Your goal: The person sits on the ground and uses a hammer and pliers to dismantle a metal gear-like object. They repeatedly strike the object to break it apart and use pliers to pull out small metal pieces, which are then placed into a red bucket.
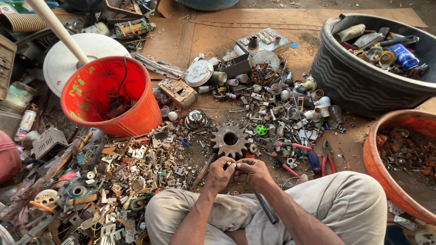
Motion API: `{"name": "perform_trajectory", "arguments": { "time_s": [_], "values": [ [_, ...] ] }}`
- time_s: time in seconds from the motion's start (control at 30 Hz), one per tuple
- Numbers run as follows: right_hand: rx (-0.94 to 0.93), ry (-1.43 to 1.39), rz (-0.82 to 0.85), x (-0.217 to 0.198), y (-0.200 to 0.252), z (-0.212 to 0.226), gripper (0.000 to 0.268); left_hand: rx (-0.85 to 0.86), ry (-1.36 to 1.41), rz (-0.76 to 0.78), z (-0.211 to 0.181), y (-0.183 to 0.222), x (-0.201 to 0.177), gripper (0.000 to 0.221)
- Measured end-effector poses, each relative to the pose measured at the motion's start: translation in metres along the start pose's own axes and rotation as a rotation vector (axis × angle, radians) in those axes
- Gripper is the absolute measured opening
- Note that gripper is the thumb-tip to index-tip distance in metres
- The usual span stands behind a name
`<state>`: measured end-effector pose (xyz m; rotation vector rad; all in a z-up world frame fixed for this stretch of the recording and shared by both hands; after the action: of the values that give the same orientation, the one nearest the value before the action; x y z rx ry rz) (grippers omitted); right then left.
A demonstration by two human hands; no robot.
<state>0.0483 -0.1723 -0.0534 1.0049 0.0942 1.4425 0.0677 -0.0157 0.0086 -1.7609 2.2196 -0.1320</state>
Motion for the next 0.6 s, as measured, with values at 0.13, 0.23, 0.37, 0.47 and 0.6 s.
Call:
{"name": "perform_trajectory", "arguments": {
  "time_s": [0.13, 0.23, 0.37, 0.47, 0.6],
  "values": [
    [-0.049, 0.064, 0.03, 0.002, 0.002, 0.007, 0.022, -0.168, 0.025, 0.014, 0.009, 0.002, -0.001, 0.015],
    [-0.047, 0.035, 0.077, -0.001, 0.003, 0.003, 0.022, -0.295, 0.257, 0.044, 0.023, 0.003, 0.003, 0.015],
    [0.022, -0.133, 0.128, -0.001, -0.005, -0.006, 0.02, -0.314, 0.412, 0.016, 0.018, 0.005, 0.004, 0.013],
    [0.01, -0.18, 0.1, -0.003, -0.011, -0.009, 0.017, -0.336, 0.484, 0.028, 0.019, 0.005, 0.007, 0.015],
    [-0.046, -0.026, -0.025, -0.009, -0.005, -0.003, 0.013, -0.31, 0.373, 0.011, 0.029, 0.007, 0.01, 0.016]
  ]
}}
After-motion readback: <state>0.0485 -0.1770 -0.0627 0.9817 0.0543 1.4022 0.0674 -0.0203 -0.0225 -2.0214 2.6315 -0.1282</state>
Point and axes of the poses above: each hand's wrist, its own y-axis away from the middle knuckle, its own x-axis out of the palm, z = x × y, the point moved 7 cm from there along -y, towards the middle knuckle, and after that the axes turned 8 degrees about x, right-handed, at the moved point
